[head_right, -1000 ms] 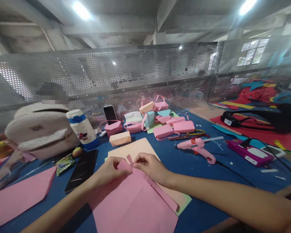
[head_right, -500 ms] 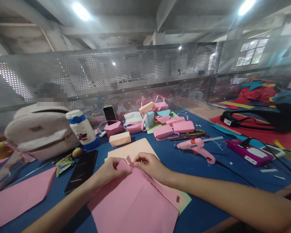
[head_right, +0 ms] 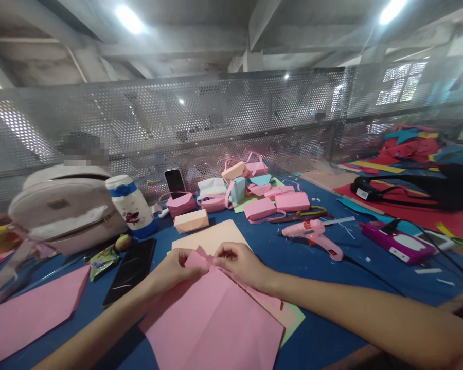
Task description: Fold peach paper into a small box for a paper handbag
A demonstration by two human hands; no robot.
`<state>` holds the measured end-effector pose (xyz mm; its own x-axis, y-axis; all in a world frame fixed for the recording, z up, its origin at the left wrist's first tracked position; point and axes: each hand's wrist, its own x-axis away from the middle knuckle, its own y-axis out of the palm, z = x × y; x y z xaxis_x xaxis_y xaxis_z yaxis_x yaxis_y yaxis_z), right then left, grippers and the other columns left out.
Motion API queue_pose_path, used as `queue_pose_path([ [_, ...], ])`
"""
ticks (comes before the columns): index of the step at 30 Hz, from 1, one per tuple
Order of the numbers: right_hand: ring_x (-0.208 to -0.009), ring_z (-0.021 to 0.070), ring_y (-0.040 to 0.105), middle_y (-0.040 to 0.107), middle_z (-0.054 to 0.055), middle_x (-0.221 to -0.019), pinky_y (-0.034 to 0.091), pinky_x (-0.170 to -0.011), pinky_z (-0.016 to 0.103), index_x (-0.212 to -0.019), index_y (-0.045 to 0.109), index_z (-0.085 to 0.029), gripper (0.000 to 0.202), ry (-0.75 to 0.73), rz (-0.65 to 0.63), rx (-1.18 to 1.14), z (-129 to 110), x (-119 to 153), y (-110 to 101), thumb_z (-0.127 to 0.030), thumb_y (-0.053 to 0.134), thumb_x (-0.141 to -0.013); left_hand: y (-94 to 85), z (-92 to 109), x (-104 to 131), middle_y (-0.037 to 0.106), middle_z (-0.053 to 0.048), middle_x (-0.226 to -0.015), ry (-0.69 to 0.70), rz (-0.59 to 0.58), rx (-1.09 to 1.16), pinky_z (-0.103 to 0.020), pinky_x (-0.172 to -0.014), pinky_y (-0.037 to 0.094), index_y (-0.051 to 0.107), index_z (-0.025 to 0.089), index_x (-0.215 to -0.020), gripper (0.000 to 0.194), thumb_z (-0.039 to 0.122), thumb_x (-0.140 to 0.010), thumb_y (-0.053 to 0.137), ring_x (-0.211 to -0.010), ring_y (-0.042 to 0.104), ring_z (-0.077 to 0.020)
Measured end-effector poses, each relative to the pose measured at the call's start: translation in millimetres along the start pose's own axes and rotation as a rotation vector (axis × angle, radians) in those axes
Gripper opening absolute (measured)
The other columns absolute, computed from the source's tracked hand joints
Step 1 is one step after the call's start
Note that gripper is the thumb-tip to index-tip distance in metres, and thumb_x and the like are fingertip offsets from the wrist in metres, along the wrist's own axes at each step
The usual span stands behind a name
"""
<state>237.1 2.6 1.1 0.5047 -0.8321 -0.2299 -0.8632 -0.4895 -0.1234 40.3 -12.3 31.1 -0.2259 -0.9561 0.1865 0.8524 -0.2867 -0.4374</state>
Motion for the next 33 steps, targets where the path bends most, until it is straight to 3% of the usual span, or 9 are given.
queue_pose_path([
  [9, -0.07, 0.014, 0.048, 0.053, -0.001, -0.074, 0.036, -0.066, 0.026, -0.075, 0.057, -0.016, 0.036, -0.035, -0.005, -0.054, 0, -1, 0, -0.049, 0.067, -0.083, -1.4, 2, 3, 0.059, 0.0, -0.06, -0.032, -0.015, 0.072, -0.022, -0.05, 0.035, 0.066, 0.012, -0.068, 0.029, 0.04, -0.064, 0.074, -0.052, 0.049, -0.0108],
  [17, -0.06, 0.0113, 0.045, 0.05, -0.002, -0.072, 0.036, -0.056, 0.023, -0.082, 0.058, -0.016, 0.034, 0.016, 0.015, -0.033, 1, -1, -7, -0.049, 0.062, -0.088, -1.9, -2, 1, 0.064, -0.002, -0.064, -0.044, -0.016, 0.122, -0.022, -0.051, 0.039, 0.066, 0.012, -0.069, 0.034, 0.043, -0.061, 0.079, -0.056, 0.055, -0.0135],
  [19, -0.068, 0.0137, 0.052, 0.056, 0.002, -0.082, 0.041, -0.061, 0.025, -0.091, 0.063, -0.017, 0.028, -0.019, 0.025, 0.112, 1, -3, -13, -0.043, 0.054, -0.094, -3.0, -5, -1, 0.065, -0.002, -0.065, -0.029, -0.018, 0.164, -0.022, -0.053, 0.04, 0.067, 0.012, -0.072, 0.036, 0.044, -0.062, 0.079, -0.056, 0.056, -0.0132],
  [21, -0.088, 0.0185, 0.057, 0.058, 0.006, -0.101, 0.045, -0.078, 0.031, -0.101, 0.066, -0.02, 0.022, -0.136, 0.096, 0.342, -1, -6, -21, -0.035, 0.05, -0.096, -4.5, -7, -3, 0.064, -0.001, -0.065, -0.01, 0.003, 0.185, -0.022, -0.053, 0.04, 0.067, 0.012, -0.074, 0.037, 0.046, -0.063, 0.079, -0.056, 0.056, -0.0131],
  [24, -0.108, 0.0226, 0.053, 0.057, 0.008, -0.113, 0.041, -0.093, 0.036, -0.108, 0.064, -0.021, 0.02, -0.256, 0.215, 0.545, -12, -12, -33, -0.027, 0.05, -0.094, -6.1, -5, -3, 0.065, -0.001, -0.066, 0.04, 0.091, 0.15, -0.022, -0.054, 0.041, 0.067, 0.013, -0.075, 0.038, 0.047, -0.064, 0.079, -0.058, 0.057, -0.0146],
  [28, -0.089, 0.0199, 0.061, 0.067, 0.003, -0.099, 0.043, -0.073, 0.028, -0.098, 0.064, -0.021, 0.015, -0.117, -0.04, 0.542, -32, -11, -41, -0.03, 0.056, -0.091, -2.3, 4, 10, 0.068, -0.004, -0.077, 0.113, 0.28, 0.178, -0.024, -0.059, 0.045, 0.069, 0.013, -0.081, 0.037, 0.048, -0.07, 0.074, -0.07, 0.061, -0.0194],
  [30, -0.081, 0.0188, 0.062, 0.07, 0.001, -0.09, 0.041, -0.068, 0.026, -0.091, 0.067, -0.021, 0.009, -0.051, -0.1, 0.593, -39, -4, -42, -0.026, 0.062, -0.085, 2.3, 5, 20, 0.07, -0.006, -0.085, 0.147, 0.358, 0.189, -0.025, -0.063, 0.047, 0.069, 0.014, -0.088, 0.036, 0.047, -0.073, 0.071, -0.078, 0.062, -0.0215],
  [33, -0.074, 0.0177, 0.06, 0.069, 0.0, -0.079, 0.039, -0.065, 0.025, -0.083, 0.07, -0.019, 0.009, -0.015, -0.138, 0.623, -46, 9, -44, -0.021, 0.061, -0.082, 8.7, 1, 36, 0.069, -0.006, -0.093, 0.204, 0.349, 0.137, -0.025, -0.066, 0.046, 0.069, 0.015, -0.091, 0.031, 0.042, -0.075, 0.069, -0.082, 0.062, -0.0216],
])
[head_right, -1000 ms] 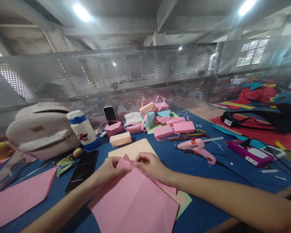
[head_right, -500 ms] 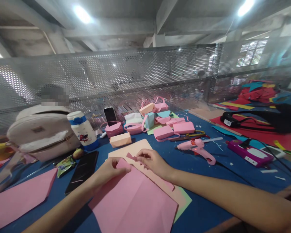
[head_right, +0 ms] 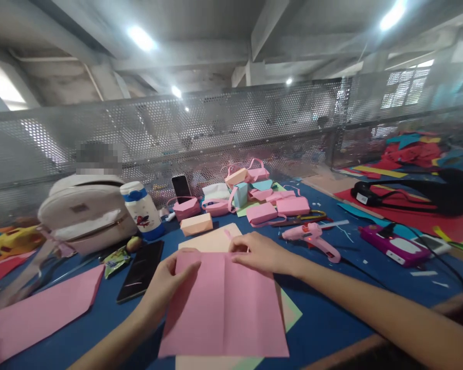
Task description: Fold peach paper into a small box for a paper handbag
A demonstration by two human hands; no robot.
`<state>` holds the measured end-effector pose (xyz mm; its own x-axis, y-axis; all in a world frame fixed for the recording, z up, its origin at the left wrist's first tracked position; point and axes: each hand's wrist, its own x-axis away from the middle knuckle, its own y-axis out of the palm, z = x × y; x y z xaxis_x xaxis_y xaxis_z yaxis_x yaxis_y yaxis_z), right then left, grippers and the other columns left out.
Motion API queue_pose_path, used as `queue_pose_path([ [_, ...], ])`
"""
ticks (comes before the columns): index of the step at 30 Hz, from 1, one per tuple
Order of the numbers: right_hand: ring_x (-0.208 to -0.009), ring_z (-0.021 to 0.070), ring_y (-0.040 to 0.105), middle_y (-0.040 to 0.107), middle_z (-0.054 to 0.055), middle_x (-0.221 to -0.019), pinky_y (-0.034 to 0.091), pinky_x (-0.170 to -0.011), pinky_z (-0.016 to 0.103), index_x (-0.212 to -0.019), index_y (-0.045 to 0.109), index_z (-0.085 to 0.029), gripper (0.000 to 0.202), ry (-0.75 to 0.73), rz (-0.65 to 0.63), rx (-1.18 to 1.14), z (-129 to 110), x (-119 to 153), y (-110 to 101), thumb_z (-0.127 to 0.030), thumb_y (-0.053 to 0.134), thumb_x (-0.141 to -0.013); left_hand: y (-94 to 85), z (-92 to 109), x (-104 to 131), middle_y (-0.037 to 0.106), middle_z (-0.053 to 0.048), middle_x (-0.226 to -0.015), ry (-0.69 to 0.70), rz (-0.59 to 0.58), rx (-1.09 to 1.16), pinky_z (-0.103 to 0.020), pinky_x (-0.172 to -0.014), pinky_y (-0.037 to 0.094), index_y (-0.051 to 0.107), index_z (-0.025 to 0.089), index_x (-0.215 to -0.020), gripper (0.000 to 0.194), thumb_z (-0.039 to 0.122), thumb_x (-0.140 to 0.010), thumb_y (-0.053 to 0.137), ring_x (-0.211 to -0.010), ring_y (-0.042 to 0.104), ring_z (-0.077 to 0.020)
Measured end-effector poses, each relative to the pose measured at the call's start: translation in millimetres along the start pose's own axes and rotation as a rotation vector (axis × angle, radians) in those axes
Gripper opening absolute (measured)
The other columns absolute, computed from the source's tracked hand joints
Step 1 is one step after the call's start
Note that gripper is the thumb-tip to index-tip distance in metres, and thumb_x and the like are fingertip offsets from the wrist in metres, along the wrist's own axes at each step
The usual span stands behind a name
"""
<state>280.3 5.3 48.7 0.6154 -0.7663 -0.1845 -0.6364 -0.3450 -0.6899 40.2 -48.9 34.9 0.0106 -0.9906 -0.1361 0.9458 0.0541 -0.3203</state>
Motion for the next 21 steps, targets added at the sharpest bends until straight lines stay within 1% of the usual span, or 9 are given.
queue_pose_path([
  [3, -0.071, 0.0163, 0.059, 0.068, 0.0, -0.077, 0.038, -0.063, 0.024, -0.084, 0.071, -0.017, 0.013, -0.048, -0.098, -0.022, -2, 9, -3, -0.019, 0.058, -0.083, -2.2, -5, 11, 0.065, -0.002, -0.079, 0.055, -0.113, -0.085, -0.022, -0.061, 0.041, 0.068, 0.017, -0.096, 0.03, 0.035, -0.073, 0.07, -0.071, 0.058, -0.0168],
  [6, -0.07, 0.0154, 0.058, 0.069, 0.001, -0.078, 0.038, -0.062, 0.023, -0.087, 0.072, -0.017, 0.018, -0.098, -0.165, -0.001, -5, 12, -5, -0.017, 0.053, -0.085, -5.2, -7, 13, 0.054, 0.004, -0.061, 0.052, -0.211, -0.13, -0.02, -0.053, 0.034, 0.066, 0.017, -0.103, 0.033, 0.033, -0.075, 0.07, -0.058, 0.051, -0.013],
  [9, -0.069, 0.0156, 0.059, 0.069, 0.001, -0.077, 0.038, -0.061, 0.023, -0.086, 0.072, -0.017, 0.018, -0.1, -0.17, 0.039, -8, 9, -8, -0.016, 0.054, -0.085, -10.6, -2, 9, 0.064, -0.001, -0.07, 0.061, -0.253, -0.142, -0.022, -0.057, 0.039, 0.069, 0.015, -0.089, 0.022, 0.034, -0.077, 0.068, -0.065, 0.057, -0.0157],
  [11, -0.068, 0.0163, 0.059, 0.068, 0.001, -0.074, 0.039, -0.061, 0.024, -0.082, 0.071, -0.018, 0.013, -0.09, -0.113, 0.096, -12, 5, -12, -0.016, 0.058, -0.084, -17.7, 6, 5, 0.07, -0.005, -0.078, 0.135, -0.22, -0.216, -0.024, -0.064, 0.045, 0.07, 0.016, -0.08, 0.018, 0.034, -0.08, 0.067, -0.074, 0.062, -0.019],
  [13, -0.072, 0.0177, 0.06, 0.069, 0.002, -0.078, 0.04, -0.065, 0.026, -0.081, 0.07, -0.019, 0.01, -0.141, 0.034, 0.163, -19, 3, -19, -0.019, 0.061, -0.085, -27.6, 18, 2, 0.072, -0.005, -0.079, 0.325, -0.112, -0.361, -0.026, -0.068, 0.047, 0.071, 0.018, -0.079, 0.017, 0.031, -0.084, 0.064, -0.075, 0.064, -0.0195],
  [15, -0.08, 0.0199, 0.06, 0.069, 0.004, -0.085, 0.042, -0.072, 0.03, -0.084, 0.069, -0.02, 0.013, -0.263, 0.229, 0.236, -28, 5, -26, -0.023, 0.058, -0.09, -37.9, 31, 1, 0.072, -0.004, -0.077, 0.625, 0.053, -0.529, -0.025, -0.065, 0.045, 0.072, 0.02, -0.081, 0.017, 0.026, -0.088, 0.058, -0.071, 0.064, -0.0174],
  [17, -0.086, 0.022, 0.058, 0.068, 0.007, -0.088, 0.041, -0.077, 0.035, -0.087, 0.069, -0.022, 0.021, -0.403, 0.365, 0.343, -35, 11, -29, -0.027, 0.051, -0.095, -45.3, 41, 6, 0.073, -0.002, -0.077, 0.911, 0.192, -0.648, -0.026, -0.066, 0.044, 0.072, 0.021, -0.083, 0.015, 0.02, -0.09, 0.058, -0.071, 0.064, -0.016],
  [19, -0.086, 0.0224, 0.057, 0.068, 0.008, -0.089, 0.04, -0.077, 0.036, -0.089, 0.069, -0.023, 0.027, -0.519, 0.392, 0.488, -38, 24, -26, -0.026, 0.044, -0.098, -47.5, 44, 17, 0.073, -0.002, -0.078, 1.064, 0.243, -0.725, -0.027, -0.069, 0.044, 0.07, 0.021, -0.085, 0.013, 0.014, -0.089, 0.061, -0.073, 0.064, -0.0157],
  [21, -0.083, 0.0203, 0.056, 0.07, 0.006, -0.091, 0.038, -0.072, 0.035, -0.091, 0.068, -0.024, 0.03, -0.662, 0.339, 0.629, -34, 39, -13, -0.018, 0.039, -0.1, -43.6, 36, 33, 0.072, -0.002, -0.079, 1.104, 0.225, -0.793, -0.028, -0.07, 0.044, 0.068, 0.02, -0.088, 0.011, 0.012, -0.09, 0.061, -0.074, 0.062, -0.0161],
])
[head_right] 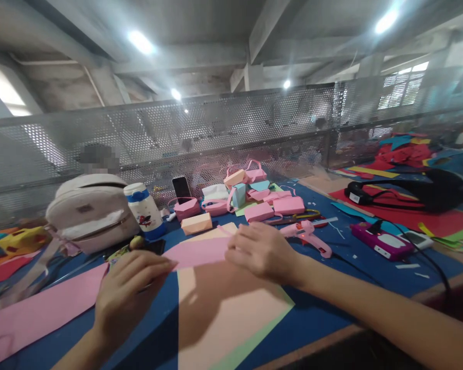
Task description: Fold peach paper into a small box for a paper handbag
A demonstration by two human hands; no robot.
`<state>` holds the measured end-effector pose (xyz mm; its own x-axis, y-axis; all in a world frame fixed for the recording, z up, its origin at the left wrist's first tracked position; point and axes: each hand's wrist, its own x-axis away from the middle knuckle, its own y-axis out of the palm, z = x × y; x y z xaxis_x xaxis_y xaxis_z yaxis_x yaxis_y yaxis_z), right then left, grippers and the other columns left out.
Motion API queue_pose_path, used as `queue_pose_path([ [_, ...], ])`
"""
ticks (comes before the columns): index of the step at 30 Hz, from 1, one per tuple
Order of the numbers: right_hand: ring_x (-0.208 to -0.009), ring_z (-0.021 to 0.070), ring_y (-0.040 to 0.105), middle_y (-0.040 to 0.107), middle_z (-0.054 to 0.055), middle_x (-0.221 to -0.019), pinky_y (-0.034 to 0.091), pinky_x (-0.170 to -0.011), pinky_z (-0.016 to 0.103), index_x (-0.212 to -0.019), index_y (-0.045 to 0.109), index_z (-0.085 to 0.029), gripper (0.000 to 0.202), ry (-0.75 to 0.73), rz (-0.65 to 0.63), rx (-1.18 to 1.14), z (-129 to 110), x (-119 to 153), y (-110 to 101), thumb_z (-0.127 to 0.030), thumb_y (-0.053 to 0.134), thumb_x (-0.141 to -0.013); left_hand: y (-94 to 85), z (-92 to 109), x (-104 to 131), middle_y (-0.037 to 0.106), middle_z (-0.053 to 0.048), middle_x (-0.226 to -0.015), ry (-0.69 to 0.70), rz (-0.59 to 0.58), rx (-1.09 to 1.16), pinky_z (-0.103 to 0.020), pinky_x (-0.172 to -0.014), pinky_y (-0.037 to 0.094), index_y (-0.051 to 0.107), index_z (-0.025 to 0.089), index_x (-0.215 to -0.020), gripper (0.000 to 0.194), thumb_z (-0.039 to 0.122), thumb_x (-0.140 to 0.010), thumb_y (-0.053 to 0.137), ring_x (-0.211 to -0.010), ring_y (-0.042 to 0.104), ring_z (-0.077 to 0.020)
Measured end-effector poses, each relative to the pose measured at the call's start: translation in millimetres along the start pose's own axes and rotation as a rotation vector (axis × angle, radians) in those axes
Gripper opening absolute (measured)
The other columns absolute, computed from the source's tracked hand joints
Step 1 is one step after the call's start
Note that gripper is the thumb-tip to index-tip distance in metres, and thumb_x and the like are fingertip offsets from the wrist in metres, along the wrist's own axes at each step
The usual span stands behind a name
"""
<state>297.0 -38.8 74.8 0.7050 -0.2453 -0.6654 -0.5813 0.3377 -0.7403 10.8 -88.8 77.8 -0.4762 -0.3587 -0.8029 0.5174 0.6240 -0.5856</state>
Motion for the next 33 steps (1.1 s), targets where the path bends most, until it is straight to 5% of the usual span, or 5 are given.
queue_pose_path([
  [8, -0.062, 0.0164, 0.046, 0.059, 0.003, -0.07, 0.026, -0.058, 0.033, -0.077, 0.057, -0.018, 0.027, -0.147, -0.261, 0.051, -36, 59, 40, -0.009, 0.041, -0.097, 19.6, 48, 67, 0.062, -0.001, -0.063, -0.009, -0.335, -0.022, -0.028, -0.054, 0.036, 0.06, 0.02, -0.079, 0.031, 0.018, -0.1, 0.039, -0.055, 0.055, -0.0159],
  [19, -0.073, 0.0175, 0.055, 0.061, 0.002, -0.081, 0.036, -0.064, 0.029, -0.083, 0.054, -0.019, 0.021, 0.217, -0.614, -0.261, -28, 47, 45, -0.019, 0.042, -0.1, 25.0, 39, 61, 0.061, -0.003, -0.075, -0.364, -0.664, 0.187, -0.026, -0.056, 0.041, 0.053, 0.021, -0.077, 0.024, 0.021, -0.097, 0.04, -0.065, 0.057, -0.0184],
  [25, -0.074, 0.0194, 0.053, 0.06, 0.005, -0.087, 0.036, -0.063, 0.03, -0.095, 0.058, -0.018, 0.01, 0.199, -0.509, -0.088, -37, 49, 50, -0.014, 0.05, -0.092, 37.2, 48, 63, 0.062, -0.003, -0.072, -0.183, -0.562, -0.065, -0.029, -0.055, 0.04, 0.058, 0.02, -0.083, 0.015, 0.019, -0.094, 0.048, -0.062, 0.057, -0.0178],
  [29, -0.076, 0.0175, 0.051, 0.06, 0.003, -0.09, 0.035, -0.065, 0.031, -0.118, 0.058, -0.027, 0.027, -0.047, -0.316, -0.004, -40, 50, 52, -0.014, 0.047, -0.098, 37.9, 53, 59, 0.07, -0.005, -0.1, 0.062, -0.38, -0.012, -0.035, -0.076, 0.045, 0.063, 0.022, -0.107, 0.019, 0.015, -0.093, 0.053, -0.086, 0.063, -0.0209],
  [33, -0.079, 0.0176, 0.05, 0.062, 0.003, -0.093, 0.036, -0.069, 0.033, -0.122, 0.059, -0.024, 0.027, -0.175, -0.301, 0.023, -40, 50, 51, -0.015, 0.049, -0.099, 30.2, 49, 53, 0.07, -0.005, -0.109, 0.163, -0.395, 0.009, -0.036, -0.082, 0.046, 0.065, 0.022, -0.11, 0.024, 0.013, -0.096, 0.049, -0.094, 0.063, -0.0208],
])
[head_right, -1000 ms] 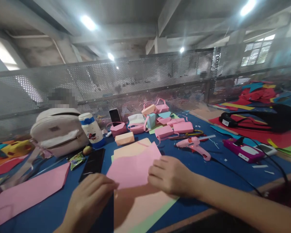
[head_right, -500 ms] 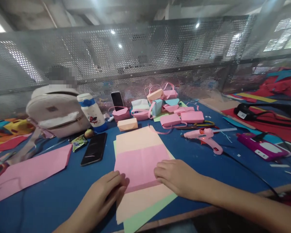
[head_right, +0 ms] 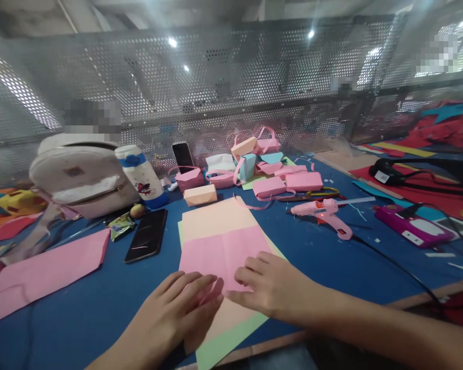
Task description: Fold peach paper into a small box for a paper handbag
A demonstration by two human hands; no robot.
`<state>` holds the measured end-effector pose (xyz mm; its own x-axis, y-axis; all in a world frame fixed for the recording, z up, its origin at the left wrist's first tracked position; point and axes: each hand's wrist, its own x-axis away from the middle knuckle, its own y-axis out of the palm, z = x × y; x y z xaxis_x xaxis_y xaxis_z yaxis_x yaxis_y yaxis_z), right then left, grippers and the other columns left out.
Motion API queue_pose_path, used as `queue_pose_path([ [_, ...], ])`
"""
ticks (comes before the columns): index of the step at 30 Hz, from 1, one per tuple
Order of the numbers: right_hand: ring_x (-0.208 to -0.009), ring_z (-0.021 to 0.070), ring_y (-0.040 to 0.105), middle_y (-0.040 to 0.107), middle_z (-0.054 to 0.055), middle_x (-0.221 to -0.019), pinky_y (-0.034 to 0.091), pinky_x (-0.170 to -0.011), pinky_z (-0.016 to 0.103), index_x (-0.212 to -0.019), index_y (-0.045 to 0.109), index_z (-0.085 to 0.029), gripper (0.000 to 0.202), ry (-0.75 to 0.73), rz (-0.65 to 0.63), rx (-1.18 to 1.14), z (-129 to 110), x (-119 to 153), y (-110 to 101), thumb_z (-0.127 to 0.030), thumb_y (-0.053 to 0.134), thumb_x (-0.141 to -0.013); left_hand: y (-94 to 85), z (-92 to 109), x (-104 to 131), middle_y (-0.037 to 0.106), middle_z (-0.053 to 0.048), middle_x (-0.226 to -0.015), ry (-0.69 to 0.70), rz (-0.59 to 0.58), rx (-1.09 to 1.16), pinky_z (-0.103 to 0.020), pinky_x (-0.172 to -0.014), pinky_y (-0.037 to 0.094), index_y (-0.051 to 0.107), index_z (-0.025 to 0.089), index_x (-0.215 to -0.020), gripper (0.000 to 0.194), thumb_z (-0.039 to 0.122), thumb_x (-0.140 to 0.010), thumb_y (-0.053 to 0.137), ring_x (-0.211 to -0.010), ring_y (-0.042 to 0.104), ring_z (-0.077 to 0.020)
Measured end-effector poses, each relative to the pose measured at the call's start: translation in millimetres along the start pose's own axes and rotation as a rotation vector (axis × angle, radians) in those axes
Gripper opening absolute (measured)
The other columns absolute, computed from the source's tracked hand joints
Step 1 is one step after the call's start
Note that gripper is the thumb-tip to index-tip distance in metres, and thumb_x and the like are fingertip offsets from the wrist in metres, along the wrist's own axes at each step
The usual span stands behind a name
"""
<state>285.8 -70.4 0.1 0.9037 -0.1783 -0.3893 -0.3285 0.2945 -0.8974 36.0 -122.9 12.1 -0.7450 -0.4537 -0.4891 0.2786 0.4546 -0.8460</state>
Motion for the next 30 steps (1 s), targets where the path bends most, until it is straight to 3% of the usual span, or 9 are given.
queue_pose_path([
  [5, -0.076, 0.019, 0.049, 0.061, 0.005, -0.088, 0.035, -0.067, 0.034, -0.111, 0.063, -0.017, 0.022, -0.005, 0.022, 0.022, 1, 5, -3, -0.014, 0.045, -0.099, -8.4, -3, 23, 0.064, -0.007, -0.127, -0.096, -0.104, 0.082, -0.037, -0.091, 0.045, 0.068, 0.022, -0.109, 0.024, 0.033, -0.094, 0.052, -0.112, 0.057, -0.0248],
  [7, -0.077, 0.0194, 0.049, 0.061, 0.005, -0.086, 0.034, -0.068, 0.034, -0.108, 0.064, -0.016, 0.025, 0.016, 0.029, 0.031, 2, 10, -6, -0.012, 0.042, -0.1, -12.5, -4, 36, 0.062, -0.009, -0.129, -0.132, -0.106, 0.081, -0.039, -0.09, 0.045, 0.068, 0.022, -0.112, 0.036, 0.047, -0.088, 0.056, -0.113, 0.056, -0.0275],
  [10, -0.077, 0.0194, 0.048, 0.06, 0.006, -0.084, 0.033, -0.068, 0.033, -0.105, 0.065, -0.017, 0.028, 0.054, 0.021, 0.04, 2, 19, -11, -0.011, 0.038, -0.101, -21.4, -6, 50, 0.063, -0.01, -0.126, -0.169, -0.157, -0.006, -0.038, -0.09, 0.046, 0.062, 0.022, -0.125, 0.052, 0.054, -0.084, 0.061, -0.112, 0.057, -0.0279],
  [13, -0.075, 0.0192, 0.046, 0.059, 0.006, -0.082, 0.032, -0.067, 0.032, -0.103, 0.065, -0.018, 0.029, 0.101, 0.005, 0.054, 3, 28, -18, -0.011, 0.037, -0.101, -28.5, -8, 57, 0.063, -0.011, -0.125, -0.15, -0.242, -0.046, -0.035, -0.088, 0.049, 0.058, 0.021, -0.131, 0.052, 0.048, -0.086, 0.061, -0.11, 0.058, -0.0267],
  [16, -0.071, 0.0196, 0.044, 0.06, 0.006, -0.083, 0.03, -0.065, 0.032, -0.104, 0.065, -0.018, 0.028, 0.138, -0.043, 0.064, 6, 38, -26, -0.01, 0.039, -0.098, -28.5, -9, 60, 0.062, -0.011, -0.124, -0.174, -0.216, -0.02, -0.035, -0.086, 0.051, 0.061, 0.023, -0.127, 0.039, 0.021, -0.09, 0.049, -0.11, 0.057, -0.0257],
  [19, -0.069, 0.0199, 0.041, 0.059, 0.006, -0.082, 0.028, -0.062, 0.032, -0.104, 0.065, -0.018, 0.028, 0.168, -0.106, 0.075, 9, 50, -31, -0.006, 0.044, -0.089, -26.2, -9, 59, 0.062, -0.01, -0.123, -0.215, -0.186, 0.025, -0.035, -0.085, 0.052, 0.063, 0.024, -0.122, 0.05, 0.005, -0.082, 0.04, -0.11, 0.058, -0.0245],
  [26, -0.067, 0.0207, 0.04, 0.058, 0.006, -0.08, 0.027, -0.061, 0.032, -0.105, 0.066, -0.02, 0.046, 0.26, -0.153, 0.107, 7, 70, -36, 0.001, 0.05, -0.067, -30.0, -15, 55, 0.067, -0.003, -0.12, -0.196, -0.245, 0.044, -0.03, -0.081, 0.056, 0.066, 0.031, -0.116, 0.059, -0.001, -0.074, 0.04, -0.104, 0.064, -0.0206],
  [30, -0.071, 0.0218, 0.042, 0.059, 0.007, -0.083, 0.028, -0.063, 0.033, -0.099, 0.066, -0.02, 0.045, 0.276, -0.168, 0.07, 7, 69, -37, 0.002, 0.05, -0.064, -29.2, -19, 56, 0.07, -0.002, -0.116, -0.179, -0.172, 0.069, -0.025, -0.075, 0.058, 0.07, 0.03, -0.108, 0.053, 0.002, -0.077, 0.038, -0.096, 0.069, -0.0171],
])
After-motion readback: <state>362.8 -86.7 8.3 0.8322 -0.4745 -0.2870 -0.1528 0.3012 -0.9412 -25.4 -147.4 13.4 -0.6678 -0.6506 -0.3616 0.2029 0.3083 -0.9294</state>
